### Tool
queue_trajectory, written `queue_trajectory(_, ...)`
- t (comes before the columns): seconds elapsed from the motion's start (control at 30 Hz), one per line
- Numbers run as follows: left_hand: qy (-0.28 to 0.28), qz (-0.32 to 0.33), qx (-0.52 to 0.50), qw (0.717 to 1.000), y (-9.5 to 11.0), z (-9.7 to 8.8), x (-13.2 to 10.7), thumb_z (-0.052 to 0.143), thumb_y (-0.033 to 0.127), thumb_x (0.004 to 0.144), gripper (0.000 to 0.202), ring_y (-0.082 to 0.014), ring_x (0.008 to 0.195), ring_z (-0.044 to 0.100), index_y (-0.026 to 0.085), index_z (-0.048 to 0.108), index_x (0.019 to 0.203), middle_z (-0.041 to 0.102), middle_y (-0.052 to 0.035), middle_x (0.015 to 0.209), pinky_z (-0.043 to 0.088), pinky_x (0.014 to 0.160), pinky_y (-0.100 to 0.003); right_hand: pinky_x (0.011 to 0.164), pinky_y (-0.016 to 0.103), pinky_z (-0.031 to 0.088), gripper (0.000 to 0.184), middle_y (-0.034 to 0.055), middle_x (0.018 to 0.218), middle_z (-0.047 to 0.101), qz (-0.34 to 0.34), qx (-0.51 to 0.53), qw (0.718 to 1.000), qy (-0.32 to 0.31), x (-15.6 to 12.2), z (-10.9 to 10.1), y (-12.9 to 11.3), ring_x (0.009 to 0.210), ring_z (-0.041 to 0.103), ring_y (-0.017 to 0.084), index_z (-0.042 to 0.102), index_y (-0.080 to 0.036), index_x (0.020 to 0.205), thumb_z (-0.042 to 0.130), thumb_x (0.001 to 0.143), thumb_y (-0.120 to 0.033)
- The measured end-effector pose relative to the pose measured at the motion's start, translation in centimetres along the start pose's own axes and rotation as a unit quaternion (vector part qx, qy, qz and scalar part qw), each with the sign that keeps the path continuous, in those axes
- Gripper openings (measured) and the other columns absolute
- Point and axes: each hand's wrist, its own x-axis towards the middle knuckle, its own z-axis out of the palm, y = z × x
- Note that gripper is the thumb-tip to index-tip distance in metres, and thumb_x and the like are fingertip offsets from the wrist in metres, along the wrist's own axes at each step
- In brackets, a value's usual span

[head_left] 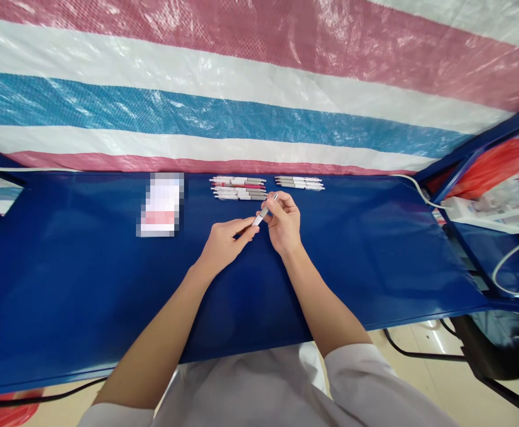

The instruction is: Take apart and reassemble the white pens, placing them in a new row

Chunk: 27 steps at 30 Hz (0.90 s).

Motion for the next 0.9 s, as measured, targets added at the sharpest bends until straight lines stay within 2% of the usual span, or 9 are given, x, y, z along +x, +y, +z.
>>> queue_trajectory(0.1, -0.017, -0.037, -0.045, 0.998, 0.3, -0.2, 0.1, 0.063, 0.036, 0.087, 0.025, -0.0147, 0.066, 0.070, 0.020, 0.075, 0.103, 0.076, -0.0022, 0.084, 0.056, 0.068, -0.025, 0.058, 0.019, 0.060, 0.025, -0.0077, 0.077, 0.066, 0.001, 0.013, 1.000, -0.003, -0.1, 0.0, -0.1, 0.064, 0.062, 0.007, 0.064, -0.024, 0.077, 0.084, 0.061, -0.026)
queue_trajectory(0.23, -0.120, -0.118, -0.155, 0.973, 1.2, -1.3, 0.4, 0.062, 0.038, 0.089, 0.026, -0.0151, 0.066, 0.069, 0.017, 0.075, 0.097, 0.075, -0.0039, 0.081, 0.056, 0.065, -0.025, 0.058, 0.020, 0.061, 0.029, -0.0077, 0.079, 0.068, 0.034, 0.039, 0.997, -0.049, -0.1, -0.4, -0.2, 0.068, 0.066, 0.008, 0.065, -0.025, 0.084, 0.084, 0.062, -0.030)
queue_trajectory(0.33, -0.184, -0.160, -0.234, 0.941, 1.6, -2.0, 0.5, 0.063, 0.039, 0.090, 0.026, -0.0147, 0.065, 0.068, 0.016, 0.075, 0.092, 0.073, -0.0050, 0.080, 0.055, 0.062, -0.025, 0.059, 0.021, 0.062, 0.030, -0.0078, 0.077, 0.069, 0.053, 0.065, 0.993, -0.088, -0.2, -0.8, -0.1, 0.069, 0.070, 0.010, 0.065, -0.026, 0.086, 0.083, 0.064, -0.033)
queue_trajectory(0.5, -0.212, -0.184, -0.304, 0.910, 1.5, -2.4, 0.5, 0.065, 0.039, 0.088, 0.025, -0.0140, 0.065, 0.067, 0.016, 0.074, 0.090, 0.073, -0.0060, 0.081, 0.053, 0.060, -0.024, 0.063, 0.021, 0.062, 0.028, -0.0081, 0.078, 0.072, 0.068, 0.082, 0.987, -0.116, -0.2, -1.2, 0.0, 0.073, 0.073, 0.011, 0.064, -0.026, 0.087, 0.082, 0.066, -0.032)
queue_trajectory(0.57, -0.207, -0.183, -0.299, 0.913, 1.5, -2.4, 0.5, 0.066, 0.039, 0.088, 0.025, -0.0139, 0.064, 0.066, 0.016, 0.074, 0.090, 0.073, -0.0060, 0.081, 0.053, 0.059, -0.024, 0.062, 0.021, 0.062, 0.027, -0.0079, 0.079, 0.073, 0.073, 0.080, 0.987, -0.115, -0.2, -1.3, 0.1, 0.073, 0.073, 0.012, 0.065, -0.026, 0.087, 0.082, 0.067, -0.031)
queue_trajectory(0.67, -0.174, -0.167, -0.243, 0.940, 1.5, -2.2, 0.4, 0.065, 0.039, 0.088, 0.025, -0.0138, 0.063, 0.066, 0.016, 0.074, 0.091, 0.072, -0.0050, 0.080, 0.054, 0.060, -0.024, 0.062, 0.022, 0.062, 0.025, -0.0070, 0.079, 0.074, 0.075, 0.067, 0.990, -0.099, 0.0, -1.3, 0.1, 0.070, 0.073, 0.012, 0.067, -0.026, 0.088, 0.081, 0.068, -0.030)
queue_trajectory(0.8, -0.101, -0.114, -0.123, 0.981, 1.0, -1.4, 0.2, 0.063, 0.038, 0.088, 0.024, -0.0138, 0.063, 0.066, 0.018, 0.075, 0.094, 0.072, -0.0021, 0.076, 0.054, 0.063, -0.024, 0.065, 0.023, 0.063, 0.024, -0.0057, 0.075, 0.075, 0.062, 0.037, 0.996, -0.050, 0.3, -1.0, 0.1, 0.070, 0.074, 0.013, 0.069, -0.024, 0.086, 0.083, 0.066, -0.029)
queue_trajectory(0.9, -0.036, -0.066, -0.049, 0.996, 0.4, -0.7, 0.1, 0.064, 0.037, 0.087, 0.024, -0.0144, 0.065, 0.067, 0.020, 0.075, 0.099, 0.073, -0.0007, 0.077, 0.054, 0.068, -0.026, 0.066, 0.024, 0.063, 0.025, -0.0045, 0.074, 0.075, 0.054, 0.006, 0.998, -0.012, 0.4, -0.6, 0.1, 0.071, 0.075, 0.014, 0.070, -0.023, 0.084, 0.083, 0.064, -0.028)
